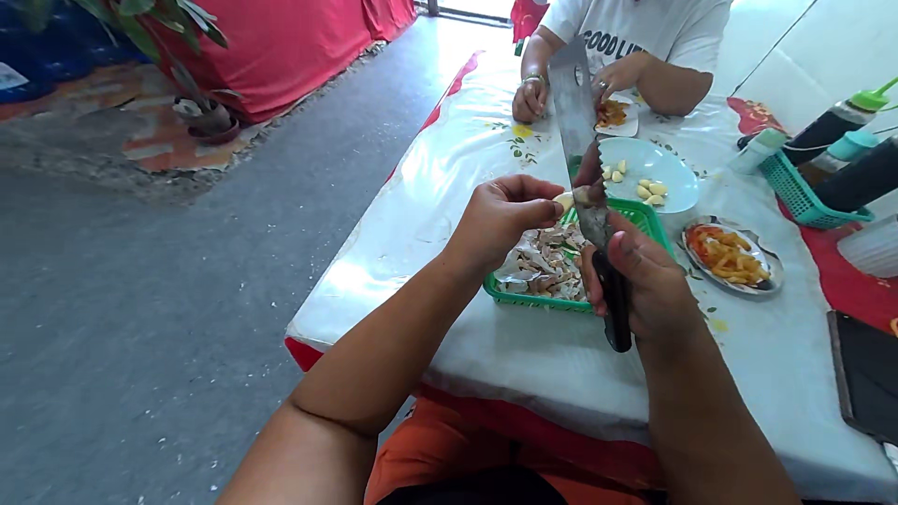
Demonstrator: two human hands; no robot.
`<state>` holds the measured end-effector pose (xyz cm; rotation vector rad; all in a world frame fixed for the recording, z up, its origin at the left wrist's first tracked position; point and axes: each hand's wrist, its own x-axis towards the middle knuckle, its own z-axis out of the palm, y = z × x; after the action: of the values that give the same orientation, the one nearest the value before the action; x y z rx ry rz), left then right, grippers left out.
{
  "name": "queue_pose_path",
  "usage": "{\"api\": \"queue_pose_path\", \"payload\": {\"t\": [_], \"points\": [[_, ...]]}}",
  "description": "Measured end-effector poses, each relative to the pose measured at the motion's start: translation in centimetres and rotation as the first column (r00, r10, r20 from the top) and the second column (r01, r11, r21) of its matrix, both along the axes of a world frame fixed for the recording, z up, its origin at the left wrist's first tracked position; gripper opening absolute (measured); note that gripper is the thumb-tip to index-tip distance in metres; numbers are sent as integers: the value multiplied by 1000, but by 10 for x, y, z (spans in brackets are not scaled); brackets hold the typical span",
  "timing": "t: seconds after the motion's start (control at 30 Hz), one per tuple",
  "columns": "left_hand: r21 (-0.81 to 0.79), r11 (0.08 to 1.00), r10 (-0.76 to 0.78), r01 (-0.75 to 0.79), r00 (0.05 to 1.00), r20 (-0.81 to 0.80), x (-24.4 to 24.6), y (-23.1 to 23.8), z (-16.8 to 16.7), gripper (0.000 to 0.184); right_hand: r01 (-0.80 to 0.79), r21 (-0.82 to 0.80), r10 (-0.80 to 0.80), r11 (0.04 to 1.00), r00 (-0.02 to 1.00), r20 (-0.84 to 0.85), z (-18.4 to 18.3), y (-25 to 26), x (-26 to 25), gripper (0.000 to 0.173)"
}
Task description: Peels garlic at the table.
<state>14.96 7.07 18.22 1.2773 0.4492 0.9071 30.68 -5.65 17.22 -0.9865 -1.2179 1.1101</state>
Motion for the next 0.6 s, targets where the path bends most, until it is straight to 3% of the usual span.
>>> {"api": "queue_pose_path", "payload": {"t": [0.17, 0.47, 0.6], "points": [[25, 1000, -9, 9, 1000, 5, 1, 1, -1, 14, 58, 14, -58, 998, 998, 27, 2, -3, 0, 47], [-138, 952, -244, 272, 951, 190, -3, 9, -4, 20, -26, 50, 37, 998, 970, -239, 0, -7, 10, 53], [-135, 946, -265, 295, 943, 200, -2, 12, -7, 19, 12, 44, -2, 999, 977, -213, 1, -6, 8, 50]]}}
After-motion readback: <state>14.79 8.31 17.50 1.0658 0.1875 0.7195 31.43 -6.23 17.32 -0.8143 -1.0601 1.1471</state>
